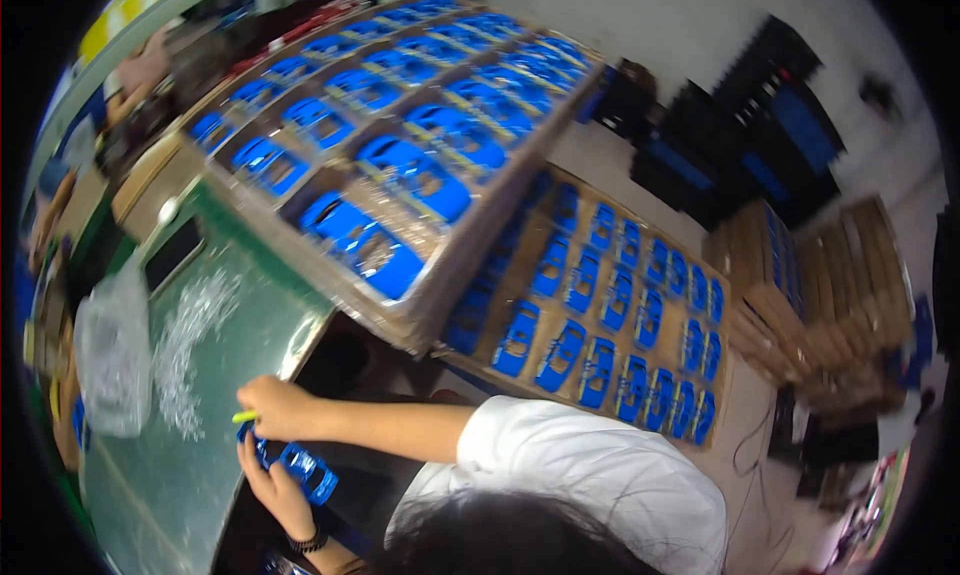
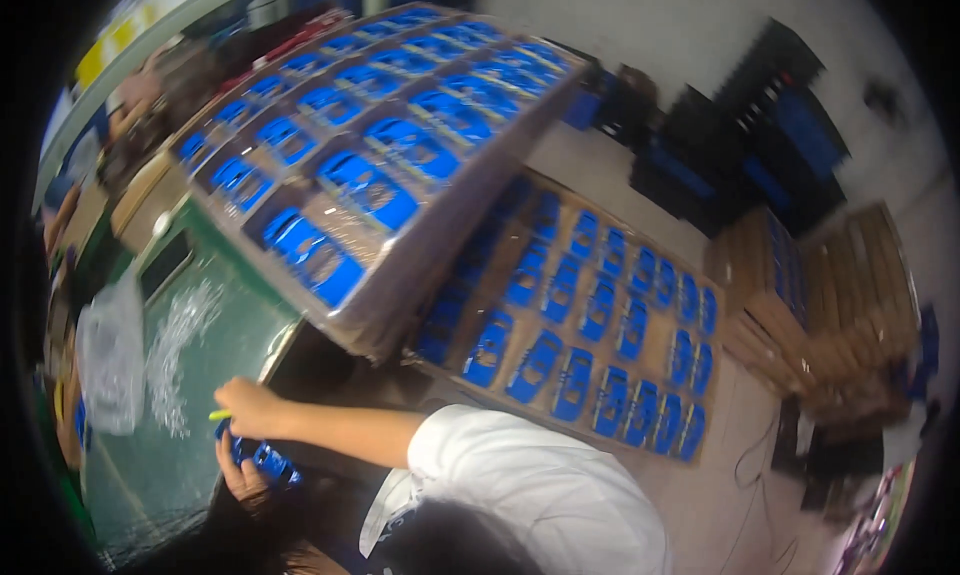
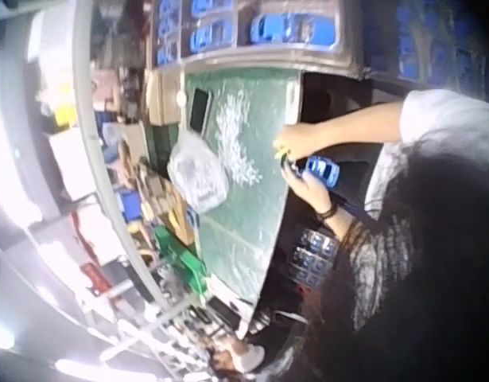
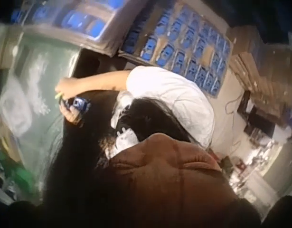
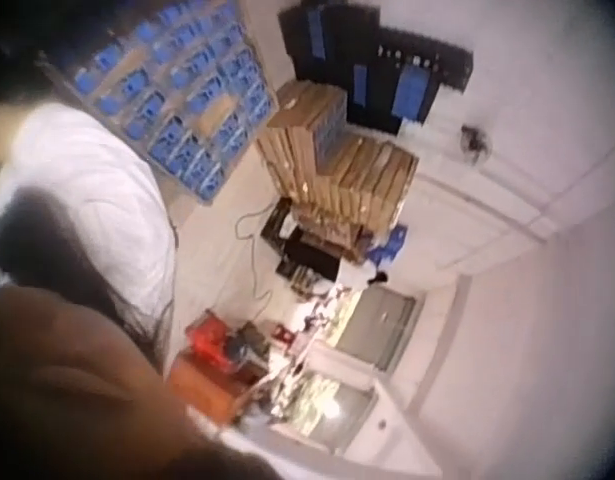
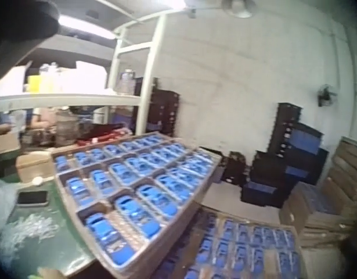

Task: The person assembles small plastic components into blue toy car bodies using a hand tool at a factory workbench.

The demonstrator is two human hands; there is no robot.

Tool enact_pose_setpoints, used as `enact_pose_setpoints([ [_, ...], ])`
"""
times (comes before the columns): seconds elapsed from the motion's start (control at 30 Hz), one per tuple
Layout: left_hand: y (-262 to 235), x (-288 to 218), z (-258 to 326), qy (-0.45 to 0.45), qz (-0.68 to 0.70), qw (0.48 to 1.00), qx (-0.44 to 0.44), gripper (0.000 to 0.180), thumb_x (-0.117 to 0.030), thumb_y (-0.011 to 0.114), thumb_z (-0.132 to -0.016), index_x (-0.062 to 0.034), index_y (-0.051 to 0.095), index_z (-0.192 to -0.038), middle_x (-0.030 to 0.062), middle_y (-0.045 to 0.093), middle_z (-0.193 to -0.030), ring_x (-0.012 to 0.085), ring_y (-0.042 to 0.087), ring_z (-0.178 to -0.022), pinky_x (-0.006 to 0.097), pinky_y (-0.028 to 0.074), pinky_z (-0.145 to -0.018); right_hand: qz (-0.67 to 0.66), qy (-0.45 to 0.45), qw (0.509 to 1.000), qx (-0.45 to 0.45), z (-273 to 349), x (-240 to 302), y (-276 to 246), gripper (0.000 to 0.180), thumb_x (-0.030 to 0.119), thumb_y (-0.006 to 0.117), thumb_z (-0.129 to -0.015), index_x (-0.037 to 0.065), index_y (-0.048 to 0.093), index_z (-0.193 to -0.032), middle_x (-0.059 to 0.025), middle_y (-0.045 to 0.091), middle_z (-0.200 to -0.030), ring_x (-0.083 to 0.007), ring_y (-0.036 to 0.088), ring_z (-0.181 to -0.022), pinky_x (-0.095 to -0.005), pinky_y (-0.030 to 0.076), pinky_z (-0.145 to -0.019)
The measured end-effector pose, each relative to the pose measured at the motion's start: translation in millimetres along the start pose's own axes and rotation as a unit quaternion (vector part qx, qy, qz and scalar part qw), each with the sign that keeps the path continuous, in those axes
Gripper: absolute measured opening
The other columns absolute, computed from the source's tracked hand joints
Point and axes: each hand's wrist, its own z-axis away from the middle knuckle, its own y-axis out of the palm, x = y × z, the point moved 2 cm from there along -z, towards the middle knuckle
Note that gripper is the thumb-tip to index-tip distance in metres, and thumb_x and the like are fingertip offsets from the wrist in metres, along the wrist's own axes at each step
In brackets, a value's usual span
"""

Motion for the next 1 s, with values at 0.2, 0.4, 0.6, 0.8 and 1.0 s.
enact_pose_setpoints([
  [0.2,13,-17,0,0.233,-0.102,0.966,0.043,0.042,-0.003,0.044,-0.069,-0.0004,0.045,-0.111,0.0209,0.042,-0.113,0.0344,0.043,-0.103,0.037,0.037,-0.084,-0.213,0.084,0.971,0.064,27,21,-41,0.032,0.023,0.065,-0.066,-0.002,0.046,-0.058,-0.0148,0.046,-0.051,-0.0202,0.046,-0.045,-0.0346,0.036,-0.044],
  [0.4,49,-103,21,0.508,0.016,0.818,0.269,0.029,0.000,0.057,-0.065,-0.0014,0.053,-0.094,0.0127,0.051,-0.089,0.0338,0.055,-0.072,0.037,0.046,-0.049,-0.168,-0.041,0.955,0.242,107,41,-143,0.041,0.035,0.063,-0.071,0.000,0.054,-0.091,-0.0141,0.059,-0.078,-0.0236,0.058,-0.071,-0.0312,0.044,-0.061],
  [0.6,143,-130,60,0.501,0.135,0.801,0.298,0.036,-0.004,0.061,-0.057,-0.0088,0.057,-0.093,0.0119,0.049,-0.102,0.0289,0.051,-0.085,0.038,0.042,-0.070,0.100,0.347,0.930,0.073,220,89,-291,0.039,0.030,0.068,-0.065,0.006,0.053,-0.092,-0.0112,0.060,-0.081,-0.0282,0.058,-0.073,-0.0338,0.044,-0.062],
  [0.8,162,-108,65,0.333,0.160,0.826,0.425,0.039,-0.001,0.059,-0.057,-0.0059,0.055,-0.095,0.0139,0.049,-0.105,0.0285,0.051,-0.080,0.037,0.042,-0.069,0.539,0.529,0.575,-0.314,331,73,-394,0.038,0.043,0.063,-0.065,0.005,0.057,-0.063,-0.0159,0.056,-0.063,-0.0316,0.055,-0.061,-0.0383,0.042,-0.055],
  [1.0,164,-130,65,0.431,0.119,0.770,0.455,0.047,-0.008,0.061,-0.056,-0.0080,0.052,-0.102,0.0119,0.048,-0.109,0.0253,0.051,-0.086,0.038,0.041,-0.075,0.443,0.650,0.575,-0.226,442,-11,-426,0.034,0.040,0.060,-0.066,0.006,0.059,-0.067,-0.0187,0.058,-0.077,-0.0331,0.056,-0.073,-0.0400,0.044,-0.065],
])
